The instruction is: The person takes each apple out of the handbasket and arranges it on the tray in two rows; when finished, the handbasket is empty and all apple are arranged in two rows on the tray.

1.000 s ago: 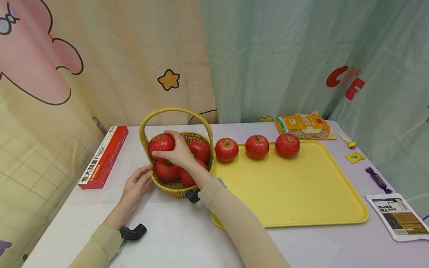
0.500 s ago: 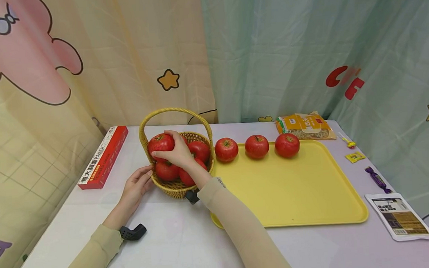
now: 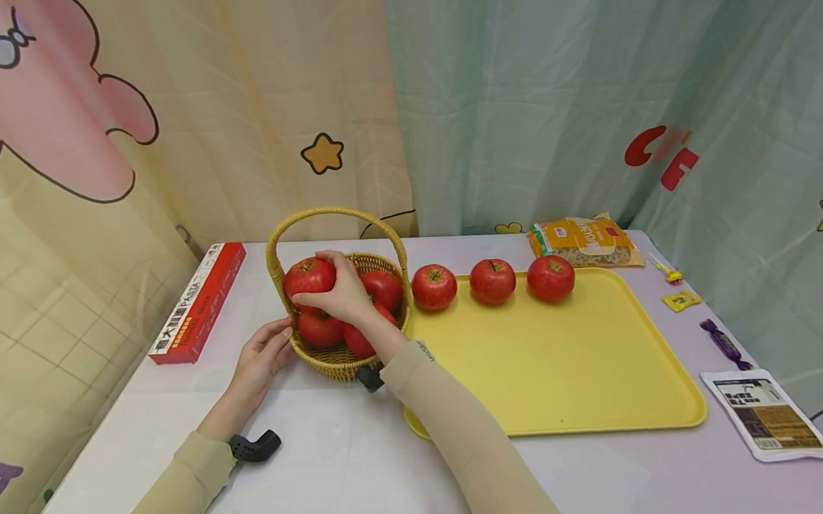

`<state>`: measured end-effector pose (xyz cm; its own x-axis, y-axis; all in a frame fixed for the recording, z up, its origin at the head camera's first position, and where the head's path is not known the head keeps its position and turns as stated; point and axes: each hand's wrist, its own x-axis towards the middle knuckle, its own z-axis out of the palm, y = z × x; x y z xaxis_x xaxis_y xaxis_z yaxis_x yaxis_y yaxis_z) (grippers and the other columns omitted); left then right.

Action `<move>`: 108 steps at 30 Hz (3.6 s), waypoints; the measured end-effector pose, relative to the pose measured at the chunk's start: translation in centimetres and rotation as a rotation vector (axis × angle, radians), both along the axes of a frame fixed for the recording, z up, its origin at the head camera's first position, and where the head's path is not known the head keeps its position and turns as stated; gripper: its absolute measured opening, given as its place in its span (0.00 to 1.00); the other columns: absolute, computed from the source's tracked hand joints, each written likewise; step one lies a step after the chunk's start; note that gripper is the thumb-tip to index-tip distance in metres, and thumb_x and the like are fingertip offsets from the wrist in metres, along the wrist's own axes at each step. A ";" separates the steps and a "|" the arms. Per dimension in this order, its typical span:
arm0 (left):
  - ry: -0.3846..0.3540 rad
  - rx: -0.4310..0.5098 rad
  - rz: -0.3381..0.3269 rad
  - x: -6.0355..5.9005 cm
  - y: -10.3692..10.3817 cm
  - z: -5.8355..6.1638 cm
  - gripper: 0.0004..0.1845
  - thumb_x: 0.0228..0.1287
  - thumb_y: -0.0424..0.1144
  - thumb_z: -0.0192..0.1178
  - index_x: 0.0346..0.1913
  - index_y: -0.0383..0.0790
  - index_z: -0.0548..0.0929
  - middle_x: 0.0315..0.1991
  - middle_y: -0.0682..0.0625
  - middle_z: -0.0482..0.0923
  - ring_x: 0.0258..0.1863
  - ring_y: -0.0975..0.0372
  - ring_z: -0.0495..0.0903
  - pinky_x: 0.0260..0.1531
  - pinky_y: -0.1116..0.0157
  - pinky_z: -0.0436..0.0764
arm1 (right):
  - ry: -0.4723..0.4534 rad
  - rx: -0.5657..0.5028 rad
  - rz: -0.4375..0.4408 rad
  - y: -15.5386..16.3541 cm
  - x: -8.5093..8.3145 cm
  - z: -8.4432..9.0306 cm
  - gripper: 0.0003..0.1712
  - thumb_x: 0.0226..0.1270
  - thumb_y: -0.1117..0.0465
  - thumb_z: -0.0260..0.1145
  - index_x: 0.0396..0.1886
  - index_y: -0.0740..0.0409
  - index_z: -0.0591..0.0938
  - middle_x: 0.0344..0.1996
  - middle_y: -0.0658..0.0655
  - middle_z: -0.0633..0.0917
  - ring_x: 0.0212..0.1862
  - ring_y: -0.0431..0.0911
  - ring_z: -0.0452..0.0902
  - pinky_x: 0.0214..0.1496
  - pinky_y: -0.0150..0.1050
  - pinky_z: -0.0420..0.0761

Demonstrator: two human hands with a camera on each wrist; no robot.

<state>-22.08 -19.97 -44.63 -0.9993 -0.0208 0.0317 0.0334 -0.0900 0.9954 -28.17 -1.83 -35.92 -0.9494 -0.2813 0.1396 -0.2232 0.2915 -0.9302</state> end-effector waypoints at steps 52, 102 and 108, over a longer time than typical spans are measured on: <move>0.023 0.019 0.001 -0.1 -0.1 -0.3 0.23 0.67 0.41 0.57 0.59 0.31 0.70 0.50 0.55 0.74 0.46 0.68 0.77 0.48 0.70 0.77 | -0.099 0.044 -0.770 38.8 -0.2 -3.0 0.51 0.58 0.48 0.68 0.73 0.47 0.47 0.71 0.57 0.48 0.71 0.53 0.44 0.69 0.48 0.57; 0.036 0.052 -0.018 -0.3 0.0 -0.4 0.19 0.67 0.41 0.57 0.56 0.36 0.73 0.50 0.55 0.74 0.45 0.66 0.79 0.47 0.69 0.78 | 0.227 -0.430 -0.096 18.9 5.2 6.0 0.29 0.65 0.68 0.61 0.65 0.59 0.63 0.61 0.54 0.67 0.64 0.52 0.63 0.57 0.31 0.73; 0.049 0.064 -0.011 -0.4 0.1 -0.4 0.15 0.67 0.40 0.57 0.54 0.39 0.76 0.49 0.54 0.75 0.45 0.66 0.78 0.47 0.68 0.78 | 0.160 -0.374 0.042 16.2 5.7 4.5 0.29 0.65 0.70 0.61 0.64 0.63 0.63 0.60 0.56 0.68 0.63 0.52 0.65 0.57 0.33 0.73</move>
